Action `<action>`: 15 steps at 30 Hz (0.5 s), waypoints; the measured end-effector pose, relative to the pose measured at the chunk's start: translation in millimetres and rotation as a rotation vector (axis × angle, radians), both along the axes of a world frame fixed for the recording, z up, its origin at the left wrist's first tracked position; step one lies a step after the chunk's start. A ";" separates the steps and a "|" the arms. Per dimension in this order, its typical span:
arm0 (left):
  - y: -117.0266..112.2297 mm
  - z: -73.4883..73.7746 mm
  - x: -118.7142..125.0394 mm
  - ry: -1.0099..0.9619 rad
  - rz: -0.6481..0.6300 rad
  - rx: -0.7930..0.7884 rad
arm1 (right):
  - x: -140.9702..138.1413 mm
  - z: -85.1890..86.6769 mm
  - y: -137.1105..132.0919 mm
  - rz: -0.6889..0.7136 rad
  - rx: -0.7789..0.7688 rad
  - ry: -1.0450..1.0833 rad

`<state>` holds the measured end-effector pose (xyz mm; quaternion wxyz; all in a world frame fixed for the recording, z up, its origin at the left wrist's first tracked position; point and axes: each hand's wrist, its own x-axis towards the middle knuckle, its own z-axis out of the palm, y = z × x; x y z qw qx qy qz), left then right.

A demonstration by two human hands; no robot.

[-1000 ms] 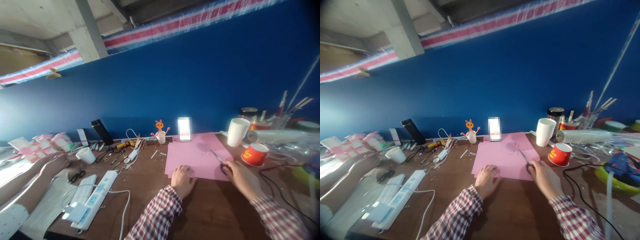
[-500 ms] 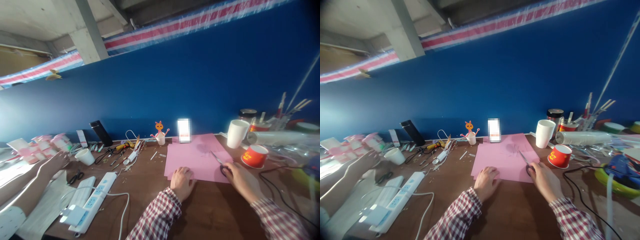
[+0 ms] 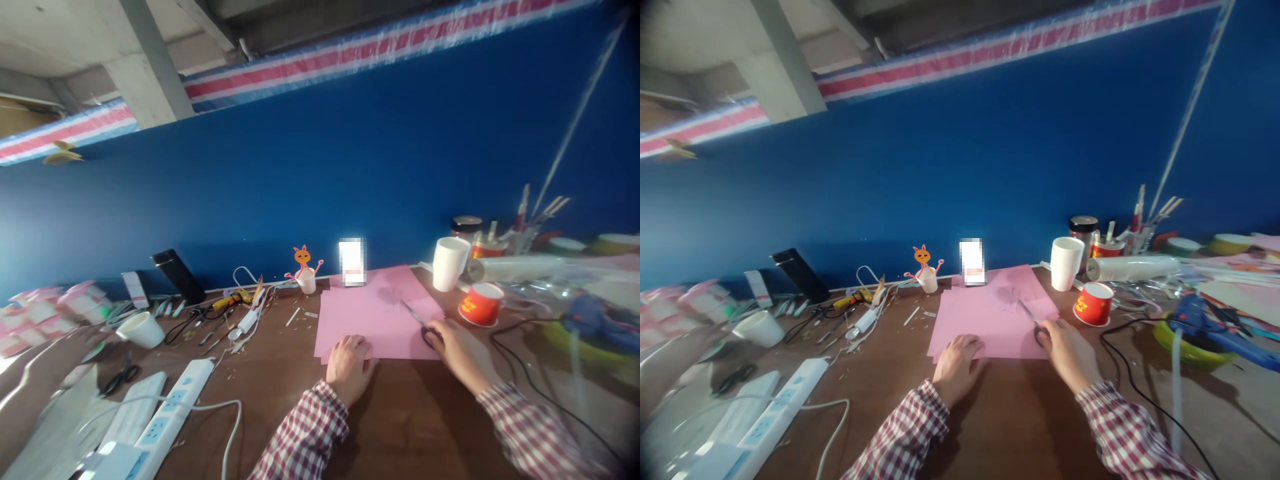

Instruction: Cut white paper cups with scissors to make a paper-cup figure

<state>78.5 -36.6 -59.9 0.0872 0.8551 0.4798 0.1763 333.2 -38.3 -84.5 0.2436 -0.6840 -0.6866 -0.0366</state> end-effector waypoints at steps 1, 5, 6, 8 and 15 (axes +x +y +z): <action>0.3 -0.1 0.0 0.000 -0.002 -0.004 | -0.5 -0.4 -0.4 0.005 0.009 0.001; 1.5 -0.5 -0.3 -0.001 -0.003 -0.018 | -2.9 5.1 -3.3 0.005 0.051 -0.009; 1.4 -0.6 -0.3 0.000 -0.001 -0.021 | -2.8 10.1 -4.0 0.005 0.075 -0.016; 0.7 -0.8 -0.1 0.002 0.006 -0.022 | 0.2 25.8 -3.8 -0.002 0.144 -0.038; -1.4 0.7 1.0 -0.012 0.003 0.001 | 44.0 100.2 41.3 -0.253 0.312 -0.136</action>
